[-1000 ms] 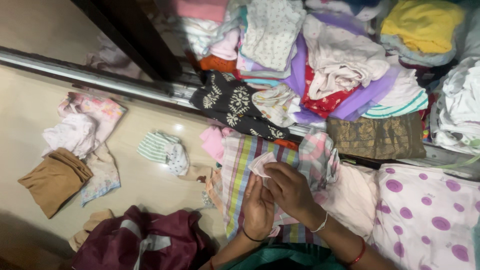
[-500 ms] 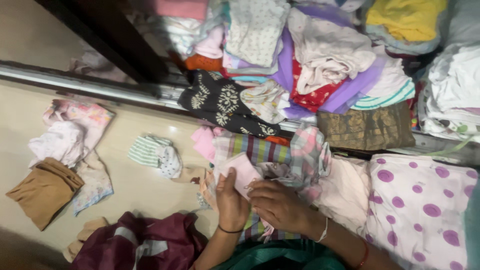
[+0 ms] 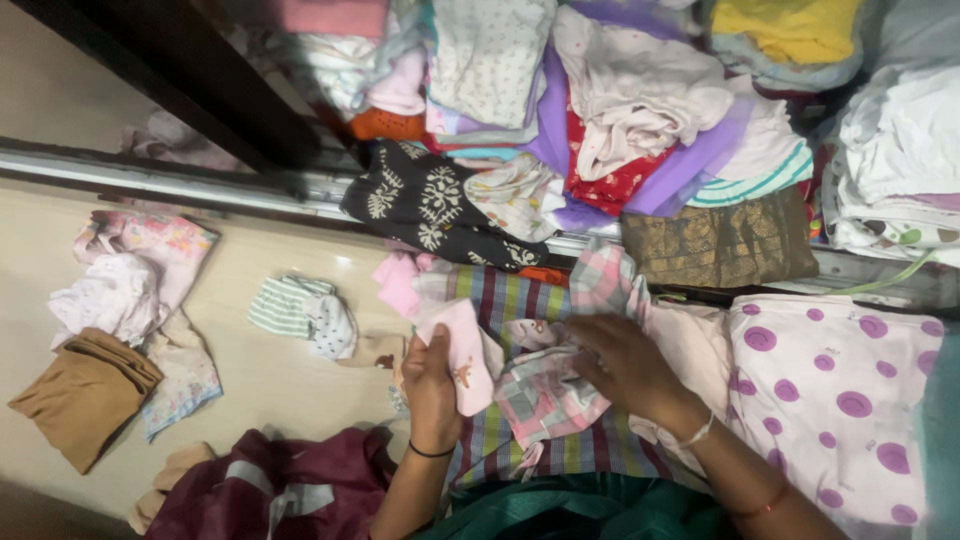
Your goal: The person organizes a large quantity of baby clothes and socks by matching pairs and placing them into a shelf.
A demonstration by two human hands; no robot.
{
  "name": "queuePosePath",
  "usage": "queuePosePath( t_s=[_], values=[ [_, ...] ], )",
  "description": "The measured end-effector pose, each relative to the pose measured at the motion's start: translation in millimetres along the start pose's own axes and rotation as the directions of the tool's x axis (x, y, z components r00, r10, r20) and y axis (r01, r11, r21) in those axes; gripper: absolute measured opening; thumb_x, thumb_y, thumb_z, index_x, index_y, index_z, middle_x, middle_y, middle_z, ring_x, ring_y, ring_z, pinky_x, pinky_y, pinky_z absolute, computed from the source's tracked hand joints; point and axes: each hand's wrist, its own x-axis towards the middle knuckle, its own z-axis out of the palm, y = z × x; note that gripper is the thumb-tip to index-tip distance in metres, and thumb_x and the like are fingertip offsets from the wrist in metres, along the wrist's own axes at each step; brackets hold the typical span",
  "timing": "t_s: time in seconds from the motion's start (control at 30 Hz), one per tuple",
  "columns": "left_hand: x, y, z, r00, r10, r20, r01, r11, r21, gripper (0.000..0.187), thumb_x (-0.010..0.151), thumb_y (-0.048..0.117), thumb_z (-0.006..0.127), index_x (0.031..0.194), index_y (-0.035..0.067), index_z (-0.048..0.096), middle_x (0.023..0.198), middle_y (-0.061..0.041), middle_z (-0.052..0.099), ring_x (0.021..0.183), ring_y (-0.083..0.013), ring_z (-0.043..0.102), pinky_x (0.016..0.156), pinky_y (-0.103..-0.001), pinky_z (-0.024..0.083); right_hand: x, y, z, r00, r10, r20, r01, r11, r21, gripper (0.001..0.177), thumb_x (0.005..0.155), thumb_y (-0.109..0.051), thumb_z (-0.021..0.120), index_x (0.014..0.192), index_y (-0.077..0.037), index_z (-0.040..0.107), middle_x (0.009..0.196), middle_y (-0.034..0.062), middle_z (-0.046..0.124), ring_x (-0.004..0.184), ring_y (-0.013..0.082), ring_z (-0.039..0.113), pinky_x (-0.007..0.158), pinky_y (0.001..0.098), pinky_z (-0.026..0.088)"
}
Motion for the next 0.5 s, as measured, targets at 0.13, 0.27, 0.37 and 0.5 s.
queuePosePath(
  t_s=[0.13,0.27,0.37,0.5],
  values=[
    [5,-7,-4,0.998,0.012,0.061,-0.022,0.987,0.162,0.021,0.102,0.016,0.057,0.108,-0.001,0.069,0.087,-0.006,0.075,0.068,-0.0097,0.067,0.062,-0.024,0.054,23,17,-3,0.993,0.025,-0.117,-0.033,0.997,-0.067,0.039,0.091,-0.025,0.069,0.125,-0.007,0.064,0.117,0.0123,0.071,0.097,0.0281,0.068,0.088,0.0429,0.053],
    [13,-22,-17,0.997,-0.003,0.078,-0.024,0.939,0.342,0.021,0.102,0.014,0.059,0.111,0.0,0.071,0.084,0.0,0.071,0.063,-0.0033,0.055,0.055,-0.02,0.043,32,15,-8,0.979,0.184,-0.084,-0.18,0.982,0.051,0.036,0.091,-0.025,0.07,0.122,-0.008,0.067,0.111,0.0133,0.071,0.09,0.0281,0.069,0.081,0.0412,0.056],
    [22,-28,-27,0.996,0.053,0.071,-0.077,0.921,0.382,0.021,0.103,0.013,0.058,0.112,-0.001,0.071,0.084,0.0,0.07,0.064,-0.0027,0.054,0.055,-0.02,0.042,30,11,-9,0.967,0.253,-0.025,-0.251,0.966,0.061,0.036,0.091,-0.026,0.068,0.122,-0.009,0.067,0.108,0.0118,0.071,0.079,0.0258,0.07,0.079,0.04,0.057],
    [28,-27,-27,0.988,0.152,0.042,-0.156,0.92,0.359,0.019,0.103,0.011,0.056,0.11,-0.002,0.068,0.088,-0.001,0.072,0.07,-0.0028,0.061,0.061,-0.02,0.048,15,7,11,1.0,0.014,-0.024,-0.013,0.999,0.038,0.036,0.089,-0.028,0.071,0.118,-0.008,0.07,0.104,0.0092,0.072,0.089,0.0219,0.069,0.08,0.0387,0.057]
  ],
)
